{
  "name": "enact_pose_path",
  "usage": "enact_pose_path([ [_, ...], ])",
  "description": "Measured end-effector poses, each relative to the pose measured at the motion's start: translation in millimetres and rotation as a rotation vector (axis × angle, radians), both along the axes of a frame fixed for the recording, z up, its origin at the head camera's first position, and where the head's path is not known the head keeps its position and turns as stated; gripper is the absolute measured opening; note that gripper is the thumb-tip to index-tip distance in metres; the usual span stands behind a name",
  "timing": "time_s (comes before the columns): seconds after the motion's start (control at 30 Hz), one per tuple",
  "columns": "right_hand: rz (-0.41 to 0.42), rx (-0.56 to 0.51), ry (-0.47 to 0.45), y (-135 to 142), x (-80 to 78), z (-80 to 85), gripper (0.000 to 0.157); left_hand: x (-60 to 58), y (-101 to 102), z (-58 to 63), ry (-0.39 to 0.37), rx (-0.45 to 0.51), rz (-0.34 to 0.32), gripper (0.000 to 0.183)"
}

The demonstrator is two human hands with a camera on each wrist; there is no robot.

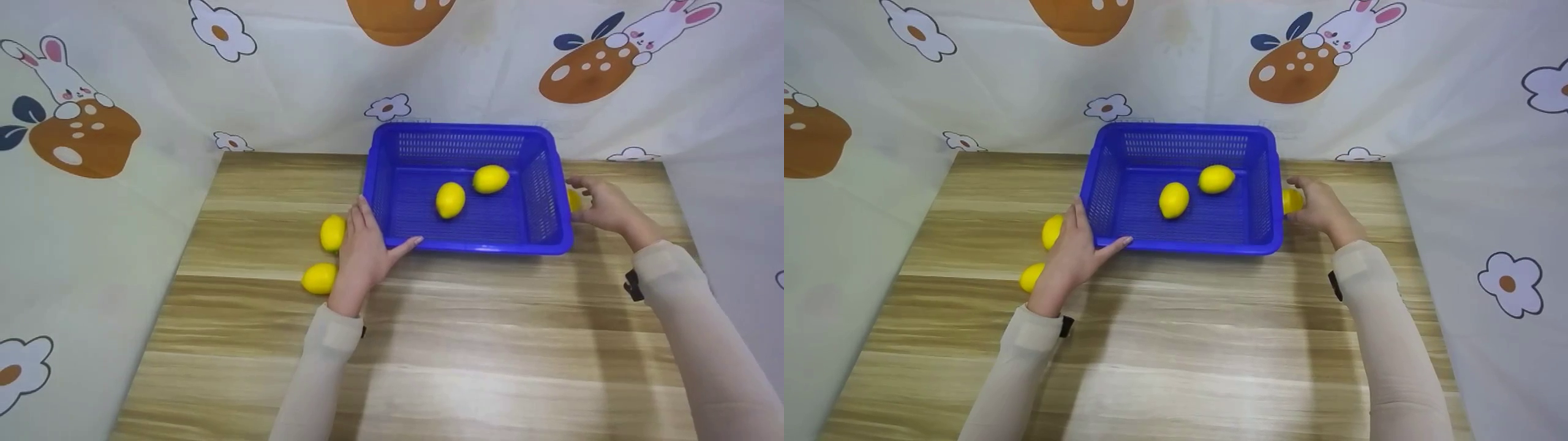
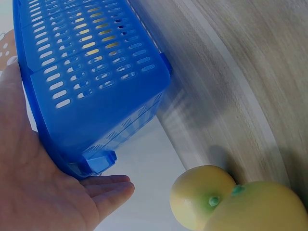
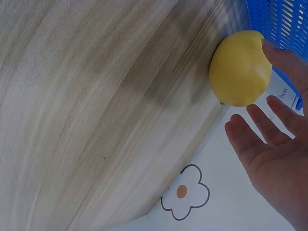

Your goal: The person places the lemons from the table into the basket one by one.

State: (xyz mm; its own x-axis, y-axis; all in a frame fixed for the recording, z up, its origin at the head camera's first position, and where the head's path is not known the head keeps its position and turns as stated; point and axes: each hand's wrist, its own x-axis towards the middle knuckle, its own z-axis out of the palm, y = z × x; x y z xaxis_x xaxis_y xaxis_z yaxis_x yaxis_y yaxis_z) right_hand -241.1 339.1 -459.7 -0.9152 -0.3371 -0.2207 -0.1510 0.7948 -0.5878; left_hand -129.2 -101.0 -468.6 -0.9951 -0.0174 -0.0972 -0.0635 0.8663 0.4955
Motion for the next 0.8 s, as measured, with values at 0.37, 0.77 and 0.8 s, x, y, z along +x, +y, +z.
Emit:
enact_pose_path([
  [0.37,-0.004,-0.024,0.012,-0.5,-5.7,-11.8,0.070,0.6,0.7,-0.6,0.017,-0.006,0.003,0.135],
  [0.77,0.002,-0.039,0.062,-1.4,-12.4,-25.2,0.067,-0.2,-0.2,0.0,0.011,-0.008,0.000,0.136],
  [0.8,0.002,-0.039,0.064,-1.4,-12.9,-26.3,0.067,-0.2,-0.3,0.0,0.007,-0.010,0.001,0.136],
])
